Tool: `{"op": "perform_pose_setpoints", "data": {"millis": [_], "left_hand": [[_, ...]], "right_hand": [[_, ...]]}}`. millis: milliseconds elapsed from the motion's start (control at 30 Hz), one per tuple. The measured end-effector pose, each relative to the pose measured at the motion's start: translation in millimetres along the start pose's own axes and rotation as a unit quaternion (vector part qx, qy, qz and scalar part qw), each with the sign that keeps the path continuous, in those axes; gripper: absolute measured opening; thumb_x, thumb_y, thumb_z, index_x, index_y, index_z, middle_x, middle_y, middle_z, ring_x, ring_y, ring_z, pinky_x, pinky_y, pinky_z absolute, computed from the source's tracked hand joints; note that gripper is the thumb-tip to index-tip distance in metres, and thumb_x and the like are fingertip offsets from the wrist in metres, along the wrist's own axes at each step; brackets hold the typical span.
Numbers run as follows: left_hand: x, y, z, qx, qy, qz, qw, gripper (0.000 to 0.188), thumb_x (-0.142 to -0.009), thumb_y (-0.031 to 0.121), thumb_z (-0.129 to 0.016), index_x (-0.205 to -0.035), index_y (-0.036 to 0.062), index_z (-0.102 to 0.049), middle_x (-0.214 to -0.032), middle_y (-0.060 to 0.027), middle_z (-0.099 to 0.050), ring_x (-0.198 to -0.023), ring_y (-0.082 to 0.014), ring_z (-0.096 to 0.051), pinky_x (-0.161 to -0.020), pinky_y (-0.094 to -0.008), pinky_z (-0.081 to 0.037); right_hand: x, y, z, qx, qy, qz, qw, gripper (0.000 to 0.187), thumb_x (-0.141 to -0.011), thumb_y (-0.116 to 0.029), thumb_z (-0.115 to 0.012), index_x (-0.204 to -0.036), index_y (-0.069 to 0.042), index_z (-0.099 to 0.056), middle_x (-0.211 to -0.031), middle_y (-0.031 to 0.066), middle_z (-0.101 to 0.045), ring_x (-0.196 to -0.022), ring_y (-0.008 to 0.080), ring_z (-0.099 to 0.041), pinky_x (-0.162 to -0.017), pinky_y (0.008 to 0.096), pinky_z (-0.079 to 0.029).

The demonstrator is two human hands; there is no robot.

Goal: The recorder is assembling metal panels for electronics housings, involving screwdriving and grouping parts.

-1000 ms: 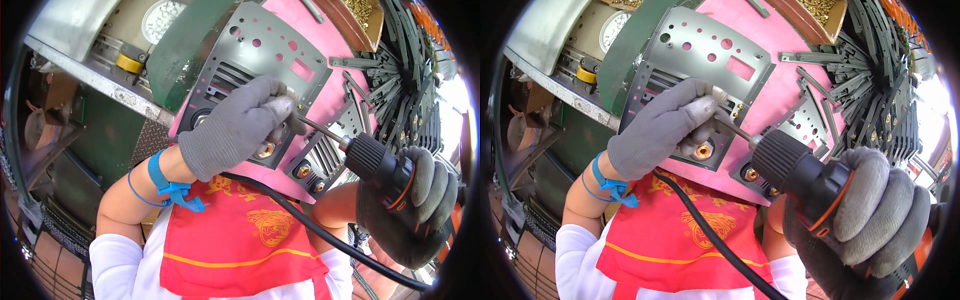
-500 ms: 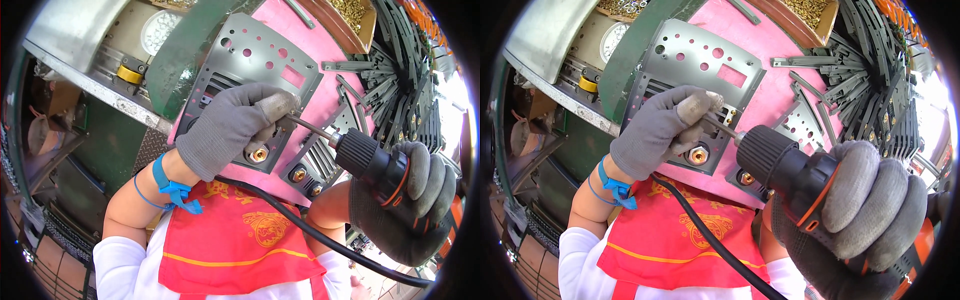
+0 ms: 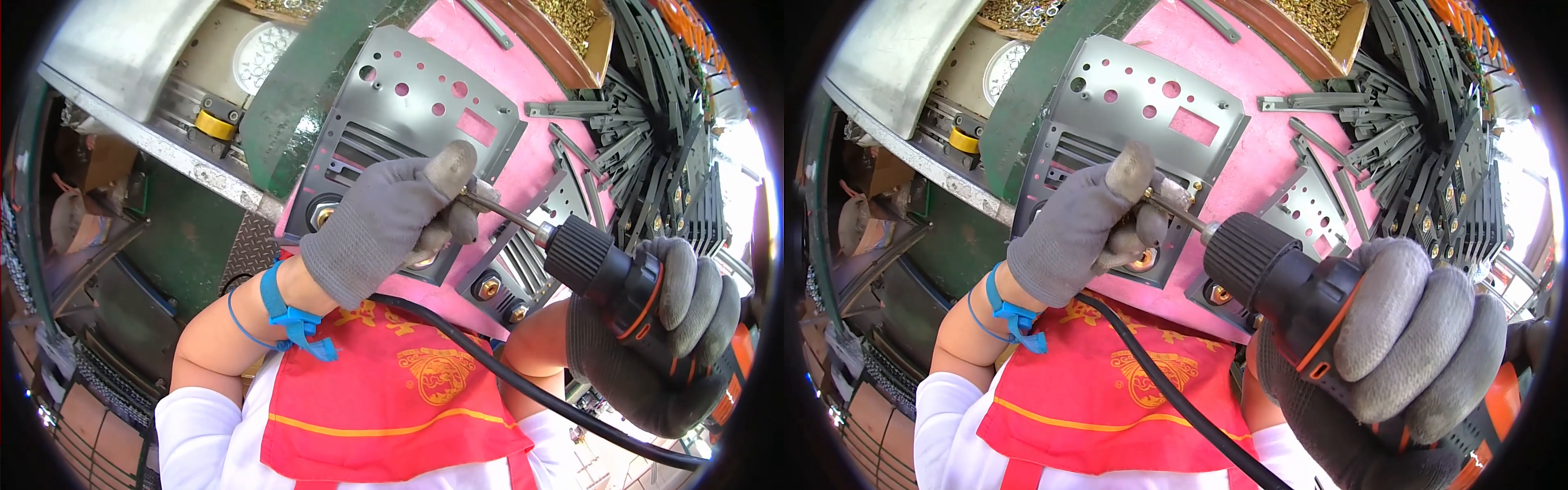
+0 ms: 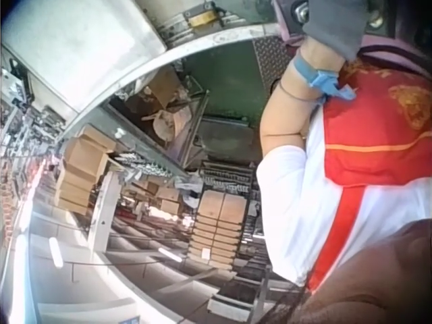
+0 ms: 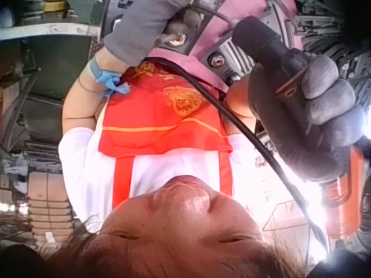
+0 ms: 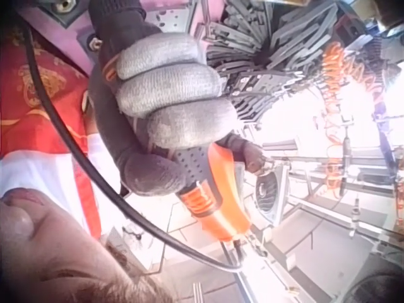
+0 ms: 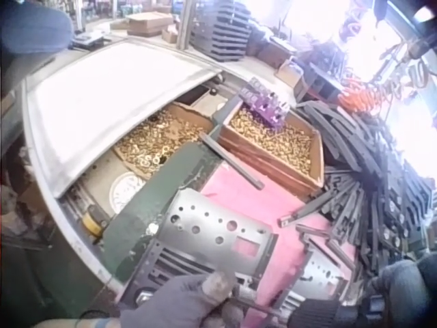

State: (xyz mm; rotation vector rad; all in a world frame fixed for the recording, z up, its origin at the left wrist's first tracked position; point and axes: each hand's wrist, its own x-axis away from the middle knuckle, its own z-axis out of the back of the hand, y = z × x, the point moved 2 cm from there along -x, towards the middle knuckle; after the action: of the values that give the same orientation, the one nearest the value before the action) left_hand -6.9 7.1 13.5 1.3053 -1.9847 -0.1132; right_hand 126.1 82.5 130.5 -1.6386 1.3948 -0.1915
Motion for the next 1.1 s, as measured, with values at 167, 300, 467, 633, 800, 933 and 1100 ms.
{"op": "perform_pose_setpoints", "data": {"millis": [167, 300, 467, 633, 800, 933, 1100], "left_hand": [[2.3, -1.0, -2.8, 0.008, -0.025, 0.014, 1.000, 0.055, -0.094, 0.052, -0.047, -0.104, -0.0002, -0.063, -0.070, -0.0013, -0.059, -0.048, -0.0031, -0.038, -0.044, -0.0183, -0.030], [11.8, 1.5, -5.6, -0.016, -0.017, 0.016, 1.000, 0.056, -0.097, 0.049, -0.044, -0.118, -0.0015, -0.058, -0.076, 0.0004, -0.059, -0.052, -0.0038, -0.038, -0.049, -0.0181, -0.031], [44.6, 2.9, 11.9, -0.210, 0.061, -0.057, 0.974, 0.037, -0.091, 0.025, -0.058, -0.118, 0.0001, -0.060, -0.075, 0.0005, -0.056, -0.055, -0.0053, -0.040, -0.050, -0.0223, -0.033], [69.5, -13.7, 29.7, -0.739, 0.115, -0.310, 0.587, 0.036, -0.068, 0.016, -0.078, -0.100, 0.0074, -0.067, -0.063, -0.0029, -0.046, -0.054, -0.0160, -0.050, -0.049, -0.0296, -0.039], [65.1, -28.8, 45.0, -0.748, 0.088, -0.418, 0.508, 0.020, -0.070, 0.015, -0.070, -0.089, 0.0098, -0.066, -0.065, -0.0004, -0.047, -0.055, -0.0151, -0.050, -0.045, -0.0271, -0.038], [64.1, -34.4, 40.1, -0.755, 0.081, -0.437, 0.482, 0.020, -0.069, 0.014, -0.068, -0.088, 0.0103, -0.066, -0.066, 0.0014, -0.048, -0.054, -0.0122, -0.048, -0.044, -0.0252, -0.035], [65.2, -37.0, 39.1, -0.760, 0.092, -0.436, 0.473, 0.019, -0.069, 0.012, -0.067, -0.088, 0.0097, -0.066, -0.066, 0.0019, -0.048, -0.054, -0.0113, -0.047, -0.043, -0.0248, -0.033]], "right_hand": [[1.3, 0.7, -4.2, 0.013, 0.013, 0.006, 1.000, 0.024, -0.067, -0.015, -0.066, -0.070, -0.010, -0.043, -0.071, -0.0022, -0.050, -0.058, 0.0082, -0.047, -0.061, 0.0245, -0.040], [-2.5, 2.9, -8.4, 0.058, 0.005, 0.060, 0.996, 0.024, -0.067, -0.015, -0.066, -0.071, -0.011, -0.043, -0.071, -0.0025, -0.050, -0.057, 0.0081, -0.047, -0.061, 0.0241, -0.040], [8.6, -2.1, 0.5, -0.003, -0.006, -0.039, 0.999, 0.025, -0.066, -0.016, -0.067, -0.071, -0.011, -0.043, -0.071, -0.0030, -0.049, -0.059, 0.0075, -0.047, -0.061, 0.0234, -0.039], [5.9, -3.0, 9.4, 0.036, -0.047, -0.070, 0.996, 0.024, -0.067, -0.017, -0.066, -0.070, -0.011, -0.043, -0.071, -0.0023, -0.047, -0.058, 0.0078, -0.046, -0.061, 0.0234, -0.038], [7.3, -0.6, 9.6, 0.145, -0.034, -0.036, 0.988, 0.021, -0.072, -0.019, -0.061, -0.070, -0.011, -0.042, -0.074, 0.0006, -0.046, -0.061, 0.0089, -0.044, -0.059, 0.0247, -0.035], [17.1, -6.9, 17.3, 0.184, -0.009, -0.222, 0.958, 0.022, -0.078, -0.025, -0.059, -0.073, -0.010, -0.043, -0.072, 0.0018, -0.044, -0.063, 0.0099, -0.042, -0.061, 0.0252, -0.033], [28.5, -1.4, 21.1, 0.182, -0.009, -0.194, 0.964, 0.024, -0.078, -0.027, -0.059, -0.074, -0.011, -0.041, -0.070, 0.0018, -0.042, -0.062, 0.0099, -0.039, -0.060, 0.0253, -0.033]]}}
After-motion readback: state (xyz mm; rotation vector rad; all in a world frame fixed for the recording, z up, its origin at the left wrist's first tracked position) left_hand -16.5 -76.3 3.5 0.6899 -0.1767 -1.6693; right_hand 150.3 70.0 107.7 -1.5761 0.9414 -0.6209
